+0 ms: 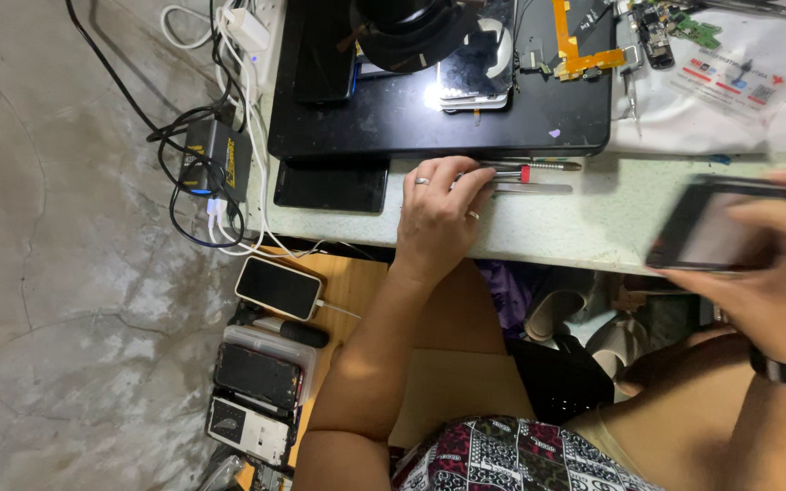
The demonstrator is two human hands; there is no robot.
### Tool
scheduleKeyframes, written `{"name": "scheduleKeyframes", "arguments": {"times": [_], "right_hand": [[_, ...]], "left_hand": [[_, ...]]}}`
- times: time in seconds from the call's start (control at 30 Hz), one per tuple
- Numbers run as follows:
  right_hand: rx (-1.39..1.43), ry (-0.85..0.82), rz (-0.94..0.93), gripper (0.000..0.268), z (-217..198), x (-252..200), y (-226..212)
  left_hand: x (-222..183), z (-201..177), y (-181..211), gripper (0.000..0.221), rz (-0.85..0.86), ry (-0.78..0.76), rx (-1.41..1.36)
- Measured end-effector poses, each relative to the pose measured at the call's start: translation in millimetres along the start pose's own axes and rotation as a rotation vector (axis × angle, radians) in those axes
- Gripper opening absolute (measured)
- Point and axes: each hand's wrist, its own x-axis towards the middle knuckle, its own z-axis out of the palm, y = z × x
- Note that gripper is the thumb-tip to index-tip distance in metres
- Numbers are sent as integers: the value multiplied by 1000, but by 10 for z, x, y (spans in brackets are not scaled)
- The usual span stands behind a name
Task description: The person uses a metal spudger and a cotton swab to pry and clean the edges of a smartphone battery while the device is open on a workbench. They then use a soldering iron to work on a small connector near the battery.
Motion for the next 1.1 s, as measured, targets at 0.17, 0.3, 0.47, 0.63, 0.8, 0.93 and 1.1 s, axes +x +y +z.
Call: {"name": "scheduleKeyframes", "arguments": {"times": [0.17, 0.3, 0.47, 0.63, 0.8, 0.93, 1.1], "right_hand": [[-596, -201, -288, 68, 180, 119, -107], [-614, -248, -301, 73, 333, 254, -237], [-564, -223, -320, 73, 421, 416, -302], [-174, -38, -123, 22, 350, 373, -275], [246, 193, 256, 17, 127, 421, -310], [211, 152, 276, 19, -4, 532, -252], [106, 23, 222, 23, 1, 231, -42]], "left_hand": [[-86, 96, -156, 6, -149, 236, -255], [-178, 75, -221, 23, -339, 412, -703], [-123, 17, -110, 20, -303, 463, -546], [-114, -36, -91, 13, -382, 376, -444], [-99, -46, -127, 4, -280, 412, -408], [-115, -19, -91, 9, -441, 399, -426], [-175, 24, -147, 8, -316, 398, -480]]}}
